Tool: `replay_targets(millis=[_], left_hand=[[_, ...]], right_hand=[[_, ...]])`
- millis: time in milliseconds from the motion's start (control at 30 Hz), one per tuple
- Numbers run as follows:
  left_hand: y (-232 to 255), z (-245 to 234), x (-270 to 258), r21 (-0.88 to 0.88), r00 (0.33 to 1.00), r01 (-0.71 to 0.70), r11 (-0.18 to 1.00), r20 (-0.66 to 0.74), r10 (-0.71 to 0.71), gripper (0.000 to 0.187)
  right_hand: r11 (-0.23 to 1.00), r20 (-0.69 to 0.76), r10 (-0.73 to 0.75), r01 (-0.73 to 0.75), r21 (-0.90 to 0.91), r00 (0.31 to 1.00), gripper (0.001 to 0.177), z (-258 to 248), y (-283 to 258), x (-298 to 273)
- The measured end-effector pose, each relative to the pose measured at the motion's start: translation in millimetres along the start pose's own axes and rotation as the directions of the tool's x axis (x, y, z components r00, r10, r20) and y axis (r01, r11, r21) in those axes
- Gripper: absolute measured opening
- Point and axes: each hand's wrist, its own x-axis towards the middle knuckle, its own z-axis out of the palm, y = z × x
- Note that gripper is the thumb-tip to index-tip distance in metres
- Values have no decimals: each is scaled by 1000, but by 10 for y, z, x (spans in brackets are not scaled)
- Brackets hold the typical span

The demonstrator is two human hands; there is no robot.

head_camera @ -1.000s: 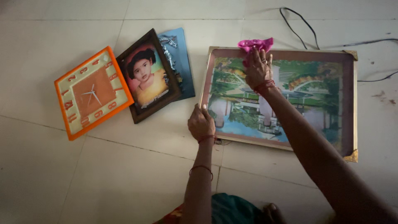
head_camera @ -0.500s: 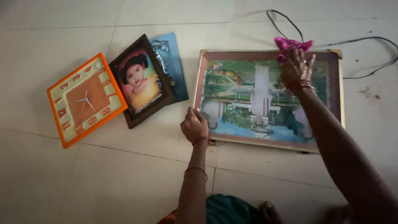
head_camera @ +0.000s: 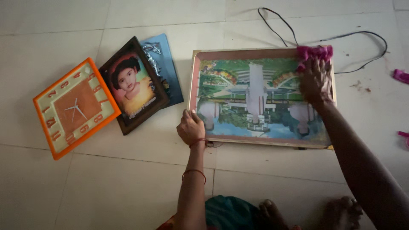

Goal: The person sits on the floor and wipes the glass surface of a large framed picture with a pink cloth. They then pick up a smaller framed portrait and wipe its glass surface as well.

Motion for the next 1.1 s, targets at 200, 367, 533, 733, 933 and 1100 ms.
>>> replay_targets(millis=[200,367,533,733,933,1100], left_hand=[[-12,10,-1,-34,1000,3,999,-18,-4,24],[-32,64,-3,-39,1000,4,999,-27,-5,26],[-51,77,-7,-35,1000,8,999,-14,-9,27],[-42,63,-8,-46,998,36,998,52,-34,27],[-17,44,-10,-48,999,44,998,14,-43,27],[-14,56,-6,-29,995,70,997,69,-68,27]], right_hand=[[983,-10,-14,12,-185,1000,63,-138,-167,-702],[992,275,-2,37,-125,962,27,-618,-222,-1071],[844,147,41,-113,525,988,16,-1029,-2,-966],[572,319,192,-370,732,928,18,-1217,277,-542],[900,-64,37,-6,436,997,28,-996,45,-476],[966,-264,-195,232,117,944,30,-958,-229,-707]])
